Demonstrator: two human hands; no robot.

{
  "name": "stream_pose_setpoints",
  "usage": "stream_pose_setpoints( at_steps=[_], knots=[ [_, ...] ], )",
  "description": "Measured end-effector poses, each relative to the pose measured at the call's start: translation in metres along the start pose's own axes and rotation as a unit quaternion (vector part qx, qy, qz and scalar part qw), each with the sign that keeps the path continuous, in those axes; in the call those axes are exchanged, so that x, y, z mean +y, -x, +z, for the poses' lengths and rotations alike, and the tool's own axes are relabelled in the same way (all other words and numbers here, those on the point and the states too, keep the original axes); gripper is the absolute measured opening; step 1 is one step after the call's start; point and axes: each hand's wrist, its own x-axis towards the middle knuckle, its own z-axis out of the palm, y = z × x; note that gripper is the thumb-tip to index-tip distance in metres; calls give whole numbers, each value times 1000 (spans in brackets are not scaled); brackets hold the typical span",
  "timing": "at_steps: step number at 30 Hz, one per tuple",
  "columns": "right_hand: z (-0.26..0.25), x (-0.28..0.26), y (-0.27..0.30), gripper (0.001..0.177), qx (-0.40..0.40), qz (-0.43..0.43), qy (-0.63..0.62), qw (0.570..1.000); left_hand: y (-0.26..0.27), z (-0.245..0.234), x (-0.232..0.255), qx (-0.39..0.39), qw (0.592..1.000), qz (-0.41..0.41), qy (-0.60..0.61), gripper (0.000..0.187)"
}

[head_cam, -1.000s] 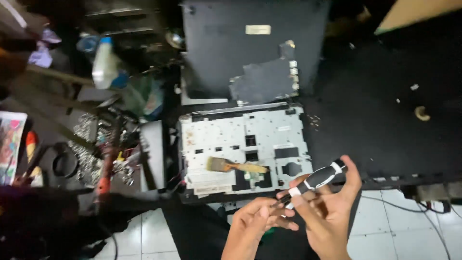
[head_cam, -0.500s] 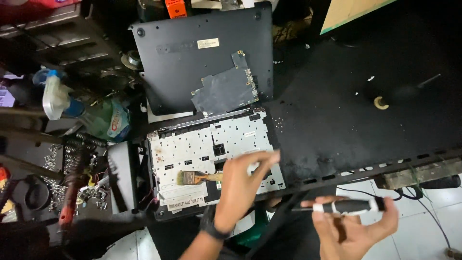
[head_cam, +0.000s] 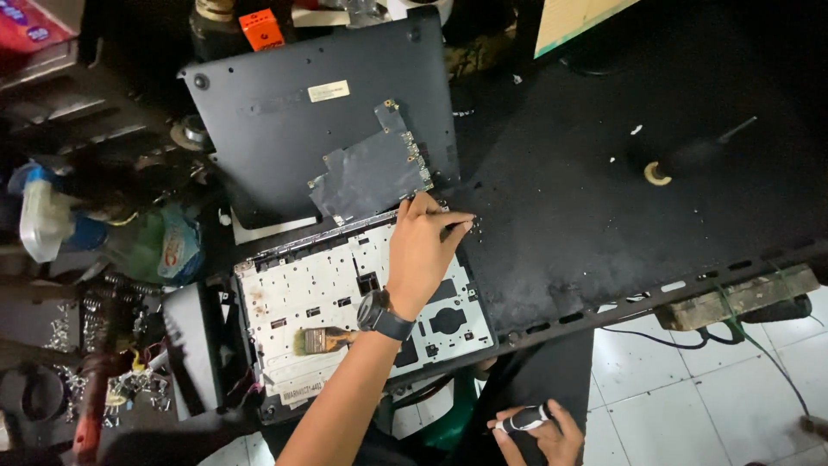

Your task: Disassembling a laptop by removing screws with a screwdriver, cleaning the interior with a brush, and prying off the internal metal shield.

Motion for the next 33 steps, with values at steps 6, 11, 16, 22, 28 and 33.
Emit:
stream_pose_setpoints(
  at_steps=[6,11,16,22,28,33],
  knots=[
    [-17,30,-4,80,-36,42,55,997,2,5,-2,-8,1000,-14,-16,21],
    [-17,27,-8,84,-59,42,70,995,0,2,0,-12,999,-30,-14,22],
    [-15,27,-5,86,-33,43,111,992,0,2,-2,-20,1000,-20,-5,24],
    [-5,-1,-2,74,-34,91,113,989,3,-35,24,62,996,2,58,17],
    [-8,-32,-58,109,-45,89,131,986,81,-115,81,-60,944,-138,294,30],
    [33,-124,-135,83,-169,-95,205,959,158,-135,95,-203,861,-201,421,17]
  ],
)
